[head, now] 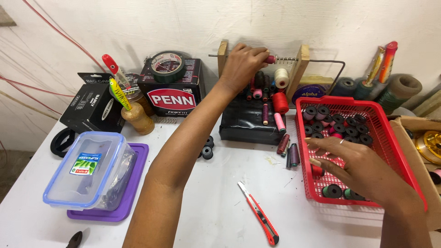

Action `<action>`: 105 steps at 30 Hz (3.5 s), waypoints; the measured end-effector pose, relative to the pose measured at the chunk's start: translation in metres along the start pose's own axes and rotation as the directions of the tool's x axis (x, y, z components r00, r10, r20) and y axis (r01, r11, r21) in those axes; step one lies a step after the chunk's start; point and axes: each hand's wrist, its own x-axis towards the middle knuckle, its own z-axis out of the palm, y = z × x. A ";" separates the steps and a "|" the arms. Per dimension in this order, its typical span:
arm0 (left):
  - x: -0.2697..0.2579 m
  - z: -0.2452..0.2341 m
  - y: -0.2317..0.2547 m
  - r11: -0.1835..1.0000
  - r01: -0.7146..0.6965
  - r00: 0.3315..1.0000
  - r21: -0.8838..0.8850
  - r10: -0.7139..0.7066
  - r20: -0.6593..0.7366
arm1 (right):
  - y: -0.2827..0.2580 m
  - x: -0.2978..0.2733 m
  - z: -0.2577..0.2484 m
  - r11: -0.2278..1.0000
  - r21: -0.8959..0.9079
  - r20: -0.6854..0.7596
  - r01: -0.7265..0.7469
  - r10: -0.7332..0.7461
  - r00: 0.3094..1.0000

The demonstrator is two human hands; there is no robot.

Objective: The person winds thread onto small spools using a hand-cranked winder. They cut the thread with a utility knife, place the spool on the winder, crank it to wind the thread, and then remove the spool. The process is repeated with different spools.

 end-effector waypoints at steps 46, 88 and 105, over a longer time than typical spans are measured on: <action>-0.025 -0.032 0.071 -0.076 0.789 0.368 -0.610 -0.736 0.568 | -0.018 0.006 0.017 0.997 -0.034 0.143 0.067 -0.061 0.988; -0.076 -0.093 0.135 -0.026 0.752 0.414 -0.659 -0.759 0.503 | -0.040 0.153 0.114 0.548 0.832 -0.369 0.082 0.437 0.820; -0.140 -0.192 0.029 0.240 0.915 0.403 -0.325 -0.606 0.686 | -0.065 0.138 0.098 0.582 0.811 -0.340 0.061 0.384 0.858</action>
